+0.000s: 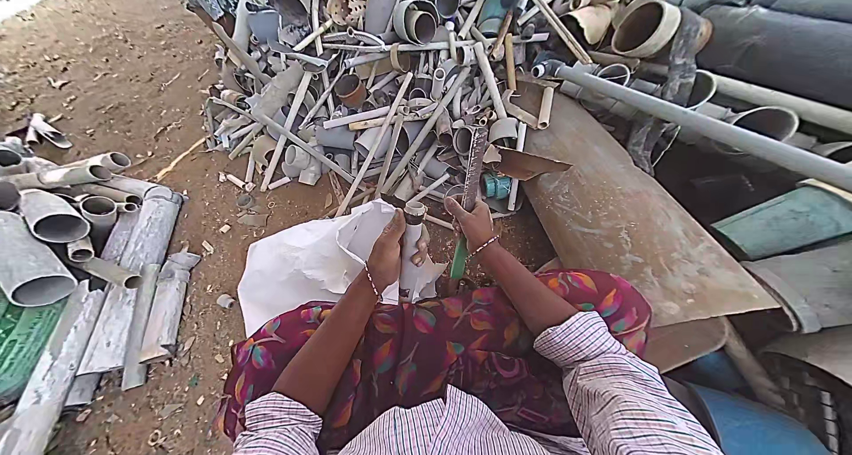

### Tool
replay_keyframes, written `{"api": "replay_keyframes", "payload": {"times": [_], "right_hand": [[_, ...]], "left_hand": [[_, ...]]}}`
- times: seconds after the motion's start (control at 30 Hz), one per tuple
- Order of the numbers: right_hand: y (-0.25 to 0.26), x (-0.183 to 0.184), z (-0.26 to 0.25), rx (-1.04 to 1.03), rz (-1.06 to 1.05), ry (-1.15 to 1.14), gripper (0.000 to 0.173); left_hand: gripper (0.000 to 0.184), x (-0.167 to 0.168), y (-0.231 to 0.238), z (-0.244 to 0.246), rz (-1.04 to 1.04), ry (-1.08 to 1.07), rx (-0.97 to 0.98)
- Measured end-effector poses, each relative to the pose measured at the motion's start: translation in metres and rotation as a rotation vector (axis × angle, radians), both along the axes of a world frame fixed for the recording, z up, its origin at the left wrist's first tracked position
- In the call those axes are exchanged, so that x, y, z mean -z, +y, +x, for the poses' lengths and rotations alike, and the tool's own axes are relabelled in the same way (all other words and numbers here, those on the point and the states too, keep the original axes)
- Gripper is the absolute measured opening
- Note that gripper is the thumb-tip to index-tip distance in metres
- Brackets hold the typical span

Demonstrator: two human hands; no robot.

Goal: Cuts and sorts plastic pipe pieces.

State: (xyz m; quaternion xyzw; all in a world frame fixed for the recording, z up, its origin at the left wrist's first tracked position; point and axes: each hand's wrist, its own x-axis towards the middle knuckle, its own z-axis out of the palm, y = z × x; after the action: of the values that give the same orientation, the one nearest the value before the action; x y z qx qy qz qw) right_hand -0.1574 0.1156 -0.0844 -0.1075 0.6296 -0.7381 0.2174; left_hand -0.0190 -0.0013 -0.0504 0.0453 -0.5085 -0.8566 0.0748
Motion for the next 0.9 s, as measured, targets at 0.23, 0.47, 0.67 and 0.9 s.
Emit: {"api": "replay_keyframes", "payload": {"times": [0.23, 0.47, 0.67, 0.9], "right_hand": [[0.013, -0.016, -0.026, 0.171, -0.077, -0.426, 0.019], [0.108, -0.025, -0.114, 0.782, -0.217, -0.352, 0.043], [0.147, 0.000, -0.144, 0.973, -0.204, -0.278, 0.060], [0.145, -0.008, -0.130, 0.788, -0.075, -0.275, 0.088]], "left_hand": [[0.040, -0.004, -0.008, -0.006, -0.145, -0.001, -0.460], [0.040, -0.012, -0.005, -0.010, -0.176, -0.022, -0.547], [0.037, -0.010, 0.013, -0.020, -0.219, 0.036, -0.467], [0.038, -0.009, 0.023, -0.026, -0.236, 0.021, -0.456]]}}
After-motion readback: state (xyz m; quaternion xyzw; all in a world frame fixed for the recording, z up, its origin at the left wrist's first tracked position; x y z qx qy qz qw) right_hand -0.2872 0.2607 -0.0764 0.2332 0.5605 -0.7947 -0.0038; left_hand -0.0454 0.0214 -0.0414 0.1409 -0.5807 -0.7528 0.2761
